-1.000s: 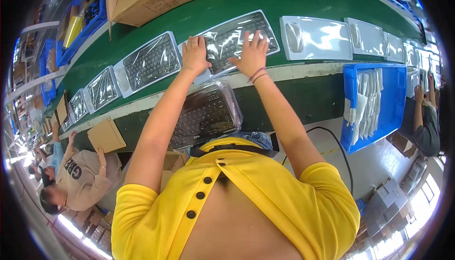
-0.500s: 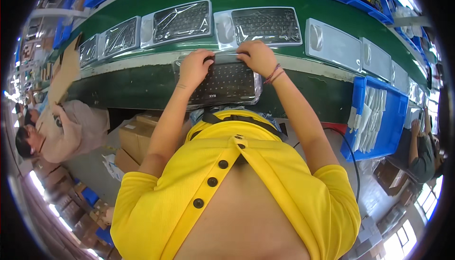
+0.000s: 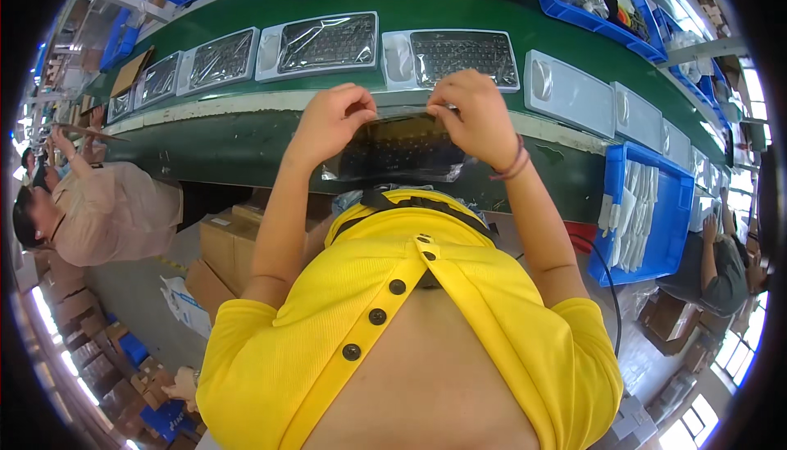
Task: The person wraps keyboards in plastic sleeves and places them into plastic trays on a conveyor belt.
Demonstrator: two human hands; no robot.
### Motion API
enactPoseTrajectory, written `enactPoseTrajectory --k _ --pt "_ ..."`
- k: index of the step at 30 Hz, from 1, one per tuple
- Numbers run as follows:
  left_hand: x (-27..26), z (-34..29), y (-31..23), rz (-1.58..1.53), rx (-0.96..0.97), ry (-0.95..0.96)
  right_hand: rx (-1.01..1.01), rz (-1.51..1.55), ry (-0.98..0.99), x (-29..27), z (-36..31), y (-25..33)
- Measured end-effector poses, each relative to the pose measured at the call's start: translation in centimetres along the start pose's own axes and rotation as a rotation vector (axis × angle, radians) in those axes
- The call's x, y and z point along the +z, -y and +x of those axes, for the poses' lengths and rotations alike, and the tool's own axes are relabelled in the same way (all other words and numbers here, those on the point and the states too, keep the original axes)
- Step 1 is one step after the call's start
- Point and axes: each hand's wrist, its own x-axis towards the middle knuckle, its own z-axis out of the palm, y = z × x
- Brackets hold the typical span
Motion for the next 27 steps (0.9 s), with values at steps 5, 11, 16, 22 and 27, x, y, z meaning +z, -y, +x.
enactPoseTrajectory --k 5,11,16,22,27 --pt "-1.7 -1.9 -3.5 0.023 0.129 -0.144 -0.151 -0.103 -0.196 -2.7 2.1 3.4" --pt "-0.8 -1.6 -3.2 -0.142 0.203 -0.142 -0.324 -0.234 -0.319 -4.2 3.7 7.3" --pt "1.0 -1.1 -3.0 -0.365 0.121 -0.213 -0.372 -0.375 -0.267 -5.3 5.7 7.7" --pt "-1.4 -1.4 -0.1 -0.303 0.151 -0.361 -0.348 -0.365 -0.258 -6.2 6.2 6.7" --pt "-2.7 -2.2 -1.0 0.138 0.225 -0.368 -0.212 -0.158 -0.066 -3.8 3.4 2.9"
